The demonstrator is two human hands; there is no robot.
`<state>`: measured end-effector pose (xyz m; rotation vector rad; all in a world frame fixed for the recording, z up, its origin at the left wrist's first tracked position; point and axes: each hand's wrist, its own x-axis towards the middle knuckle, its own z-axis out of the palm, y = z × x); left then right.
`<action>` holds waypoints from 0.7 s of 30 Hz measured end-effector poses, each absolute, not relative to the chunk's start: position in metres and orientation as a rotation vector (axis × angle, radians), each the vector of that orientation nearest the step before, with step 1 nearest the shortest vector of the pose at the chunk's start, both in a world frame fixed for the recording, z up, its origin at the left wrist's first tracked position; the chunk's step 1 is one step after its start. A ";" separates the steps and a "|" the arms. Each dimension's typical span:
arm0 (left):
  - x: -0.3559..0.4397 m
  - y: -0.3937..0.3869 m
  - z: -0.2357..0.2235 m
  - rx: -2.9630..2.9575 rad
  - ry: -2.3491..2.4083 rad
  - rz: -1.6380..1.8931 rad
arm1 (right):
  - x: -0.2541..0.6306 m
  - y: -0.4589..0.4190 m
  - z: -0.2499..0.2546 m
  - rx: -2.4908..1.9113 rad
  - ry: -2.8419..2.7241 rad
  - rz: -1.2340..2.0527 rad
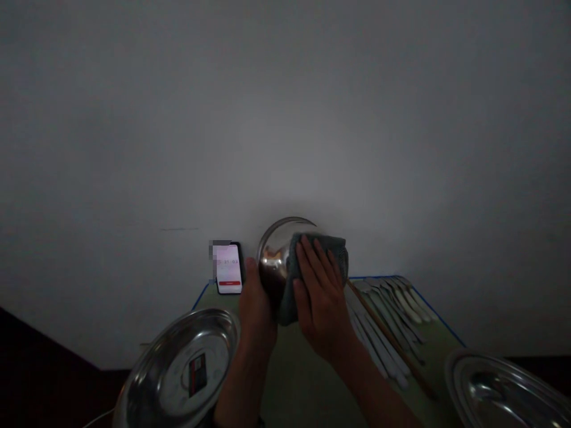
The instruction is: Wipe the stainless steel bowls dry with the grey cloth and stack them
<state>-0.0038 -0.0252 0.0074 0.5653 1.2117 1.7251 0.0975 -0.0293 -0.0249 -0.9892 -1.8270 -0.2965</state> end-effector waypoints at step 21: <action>-0.010 -0.031 0.009 1.177 1.518 1.488 | 0.104 -0.028 -0.020 -0.902 -1.753 -0.185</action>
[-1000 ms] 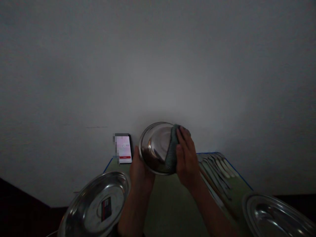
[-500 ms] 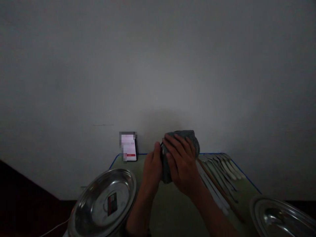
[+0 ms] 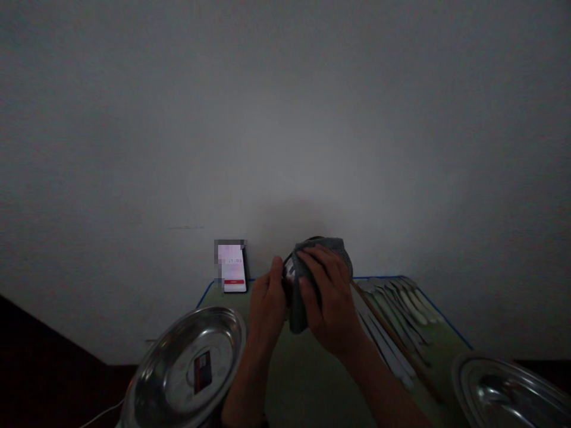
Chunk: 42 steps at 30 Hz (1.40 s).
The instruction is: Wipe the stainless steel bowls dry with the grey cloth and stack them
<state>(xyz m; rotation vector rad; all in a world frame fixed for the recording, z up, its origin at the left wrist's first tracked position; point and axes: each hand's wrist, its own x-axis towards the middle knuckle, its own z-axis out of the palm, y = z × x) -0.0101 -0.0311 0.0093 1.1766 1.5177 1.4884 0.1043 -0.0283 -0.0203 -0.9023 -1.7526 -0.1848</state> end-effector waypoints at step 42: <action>-0.003 -0.027 0.003 0.783 1.241 1.588 | 0.104 -0.021 -0.031 -0.906 -1.743 -0.259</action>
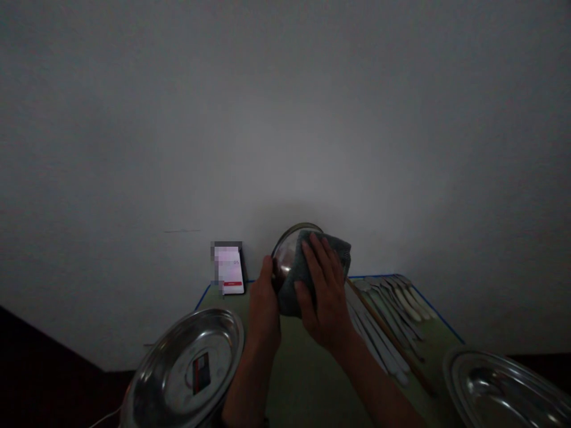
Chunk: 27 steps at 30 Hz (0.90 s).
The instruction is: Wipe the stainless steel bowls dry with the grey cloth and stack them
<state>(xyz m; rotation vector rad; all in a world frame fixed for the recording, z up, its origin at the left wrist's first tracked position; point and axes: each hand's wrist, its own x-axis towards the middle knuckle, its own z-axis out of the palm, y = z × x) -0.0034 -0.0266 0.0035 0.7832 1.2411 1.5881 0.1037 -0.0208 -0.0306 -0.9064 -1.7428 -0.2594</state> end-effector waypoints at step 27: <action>-0.002 -0.028 0.009 0.476 1.089 1.725 | 0.085 -0.027 -0.036 -0.978 -1.626 -0.227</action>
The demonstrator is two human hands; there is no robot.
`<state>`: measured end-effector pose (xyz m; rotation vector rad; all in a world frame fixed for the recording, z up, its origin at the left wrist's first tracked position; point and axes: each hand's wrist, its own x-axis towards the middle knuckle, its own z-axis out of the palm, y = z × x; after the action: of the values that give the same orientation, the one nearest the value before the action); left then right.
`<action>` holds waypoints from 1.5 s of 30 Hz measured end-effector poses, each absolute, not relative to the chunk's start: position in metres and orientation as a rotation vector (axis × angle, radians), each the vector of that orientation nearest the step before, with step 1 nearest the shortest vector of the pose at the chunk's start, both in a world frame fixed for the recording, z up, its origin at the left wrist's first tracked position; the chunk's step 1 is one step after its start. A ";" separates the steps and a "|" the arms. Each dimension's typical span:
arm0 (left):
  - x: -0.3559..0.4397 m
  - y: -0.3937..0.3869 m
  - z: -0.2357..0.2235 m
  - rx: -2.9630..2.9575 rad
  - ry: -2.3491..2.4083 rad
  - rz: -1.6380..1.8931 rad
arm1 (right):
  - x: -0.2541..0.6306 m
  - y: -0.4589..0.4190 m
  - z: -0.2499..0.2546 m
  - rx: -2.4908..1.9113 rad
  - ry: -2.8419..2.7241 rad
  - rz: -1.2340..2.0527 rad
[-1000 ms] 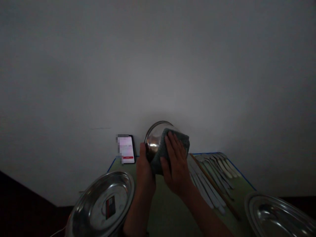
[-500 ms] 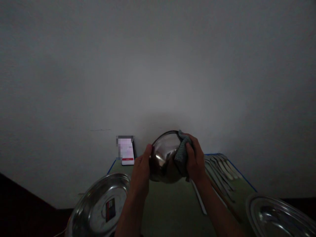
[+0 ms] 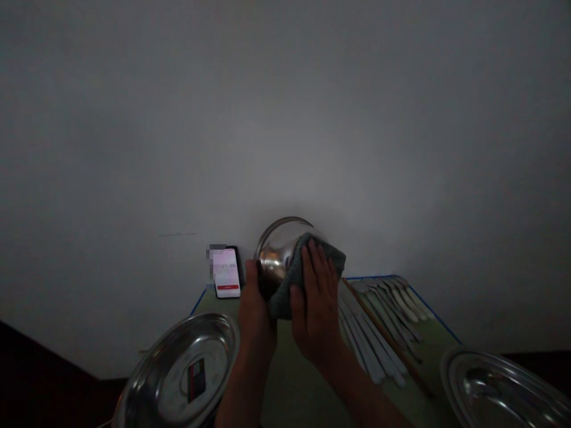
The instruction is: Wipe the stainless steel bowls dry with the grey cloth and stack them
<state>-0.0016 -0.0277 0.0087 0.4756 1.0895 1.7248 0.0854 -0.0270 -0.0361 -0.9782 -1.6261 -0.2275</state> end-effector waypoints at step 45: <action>-0.027 -0.031 0.023 0.551 1.342 1.709 | 0.105 -0.009 -0.032 -0.992 -1.302 0.269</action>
<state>-0.0268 -0.0314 0.0233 0.5506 1.3421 1.7087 0.1049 -0.0091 -0.0318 -0.9924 -1.3023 0.2693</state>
